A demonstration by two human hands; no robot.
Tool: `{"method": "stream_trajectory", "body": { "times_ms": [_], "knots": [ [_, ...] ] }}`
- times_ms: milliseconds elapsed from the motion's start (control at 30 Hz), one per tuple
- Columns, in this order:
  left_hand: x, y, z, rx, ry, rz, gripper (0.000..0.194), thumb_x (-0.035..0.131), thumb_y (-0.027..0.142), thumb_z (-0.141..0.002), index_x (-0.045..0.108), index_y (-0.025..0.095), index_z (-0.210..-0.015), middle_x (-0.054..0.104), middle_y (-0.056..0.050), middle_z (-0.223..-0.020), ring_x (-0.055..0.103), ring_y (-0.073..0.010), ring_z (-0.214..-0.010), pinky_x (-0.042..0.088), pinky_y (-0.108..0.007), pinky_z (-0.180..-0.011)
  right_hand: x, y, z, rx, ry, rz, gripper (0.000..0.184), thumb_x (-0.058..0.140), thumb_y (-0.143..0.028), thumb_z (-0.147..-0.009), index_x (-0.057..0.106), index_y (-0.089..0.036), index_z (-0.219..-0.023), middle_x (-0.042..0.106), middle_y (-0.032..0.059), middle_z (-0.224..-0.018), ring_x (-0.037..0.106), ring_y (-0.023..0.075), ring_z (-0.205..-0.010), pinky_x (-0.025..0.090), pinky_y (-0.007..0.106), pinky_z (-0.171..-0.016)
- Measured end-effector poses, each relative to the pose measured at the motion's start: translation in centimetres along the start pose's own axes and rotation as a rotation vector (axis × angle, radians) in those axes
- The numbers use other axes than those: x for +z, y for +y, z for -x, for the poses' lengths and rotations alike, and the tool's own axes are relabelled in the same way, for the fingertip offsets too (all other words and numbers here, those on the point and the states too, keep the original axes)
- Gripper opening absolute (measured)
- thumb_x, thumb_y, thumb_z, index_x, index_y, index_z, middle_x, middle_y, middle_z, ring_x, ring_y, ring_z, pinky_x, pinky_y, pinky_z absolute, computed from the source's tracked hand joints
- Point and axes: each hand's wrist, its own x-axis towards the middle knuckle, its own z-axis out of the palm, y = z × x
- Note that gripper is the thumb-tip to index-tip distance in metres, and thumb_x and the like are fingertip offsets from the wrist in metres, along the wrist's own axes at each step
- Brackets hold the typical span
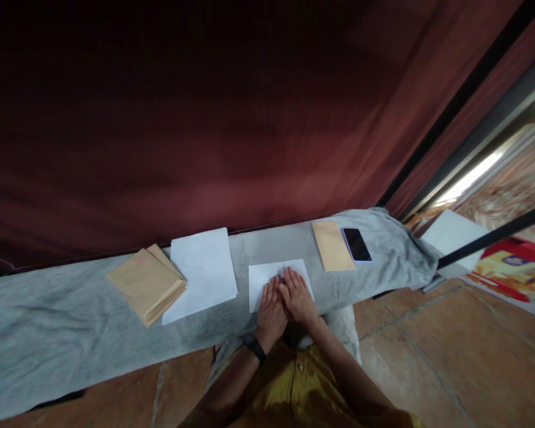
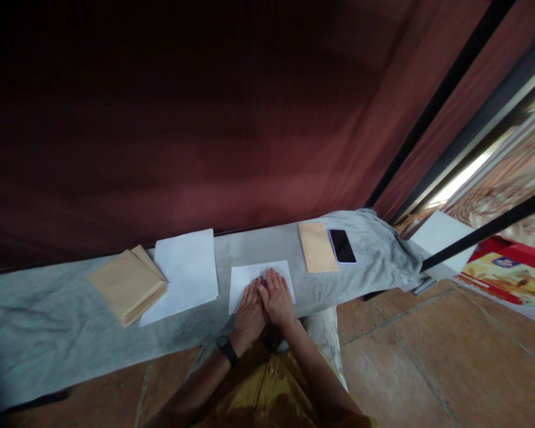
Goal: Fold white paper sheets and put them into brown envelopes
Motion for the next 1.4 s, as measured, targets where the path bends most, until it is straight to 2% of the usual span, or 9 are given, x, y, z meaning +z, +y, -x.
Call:
{"method": "stream_trajectory", "body": {
  "times_ms": [100,300,533,700,967,1133,1267,1400],
  "knots": [
    [0.1,-0.3,0.1,0.027,-0.005,-0.005,0.060,0.036,0.016,-0.098,0.031,0.011,-0.157,0.035,-0.015,-0.162,0.029,-0.0256,-0.152,0.031,-0.047,-0.124,0.2,-0.6,0.6,-0.070,-0.027,-0.002,0.051,0.028,-0.036,-0.108,0.044,-0.018,-0.153,0.046,0.0103,-0.157,0.037,0.0209,-0.148,0.028,0.044,-0.122],
    [-1.0,-2.2,1.0,-0.029,0.051,-0.013,0.058,0.032,0.027,-0.101,0.032,0.007,-0.156,0.036,-0.016,-0.162,0.031,-0.0255,-0.151,0.033,-0.046,-0.123,-0.1,0.9,1.7,-0.019,0.048,0.093,0.055,0.032,-0.038,-0.107,0.038,-0.013,-0.155,0.044,0.0136,-0.158,0.039,0.0254,-0.147,0.029,0.046,-0.121],
    [-1.3,-3.9,2.2,-0.123,0.059,-0.006,0.059,0.035,0.034,-0.102,0.035,0.006,-0.154,0.036,-0.017,-0.161,0.030,-0.0275,-0.152,0.032,-0.047,-0.123,-0.8,2.5,2.6,0.049,0.039,0.157,0.057,0.030,-0.040,-0.107,0.037,-0.011,-0.156,0.042,0.0153,-0.159,0.041,0.0283,-0.145,0.029,0.047,-0.119],
    [-1.5,-4.4,2.7,-0.161,0.073,-0.005,0.062,0.034,0.037,-0.102,0.030,0.008,-0.157,0.038,-0.017,-0.160,0.031,-0.0273,-0.151,0.031,-0.048,-0.123,-1.2,3.3,3.1,0.092,0.020,0.154,0.059,0.029,-0.043,-0.107,0.035,-0.011,-0.157,0.041,0.0159,-0.159,0.040,0.0293,-0.146,0.028,0.049,-0.119],
    [-1.7,-4.6,3.2,-0.213,0.080,0.002,0.063,0.033,0.041,-0.102,0.033,0.007,-0.155,0.041,-0.019,-0.158,0.032,-0.0293,-0.151,0.033,-0.051,-0.122,-1.7,3.9,3.7,0.133,0.006,0.159,0.060,0.031,-0.045,-0.106,0.038,-0.009,-0.155,0.042,0.0163,-0.158,0.039,0.0302,-0.146,0.027,0.049,-0.119],
    [-2.2,-4.8,2.2,-0.214,0.078,0.034,0.059,0.033,0.033,-0.102,0.035,0.007,-0.155,0.039,-0.018,-0.160,0.030,-0.0280,-0.152,0.035,-0.048,-0.121,-1.9,3.8,3.6,0.134,0.000,0.154,0.060,0.032,-0.044,-0.106,0.039,-0.008,-0.154,0.042,0.0170,-0.158,0.039,0.0307,-0.146,0.028,0.049,-0.119],
    [-2.4,-3.8,0.3,-0.093,0.066,0.064,0.056,0.032,0.030,-0.103,0.035,0.007,-0.154,0.035,-0.016,-0.163,0.028,-0.0255,-0.153,0.031,-0.045,-0.124,-2.1,3.2,3.4,0.166,-0.007,0.142,0.059,0.031,-0.041,-0.106,0.039,-0.007,-0.154,0.043,0.0183,-0.157,0.039,0.0311,-0.146,0.027,0.051,-0.119],
    [-1.4,-2.4,-1.5,-0.015,0.015,0.090,0.056,0.031,0.030,-0.102,0.036,0.010,-0.155,0.039,-0.014,-0.161,0.030,-0.0248,-0.152,0.033,-0.046,-0.123,-2.1,1.6,2.9,0.119,-0.020,0.080,0.055,0.028,-0.037,-0.107,0.041,-0.010,-0.154,0.043,0.0160,-0.158,0.038,0.0281,-0.147,0.027,0.051,-0.120]
  ]
}}
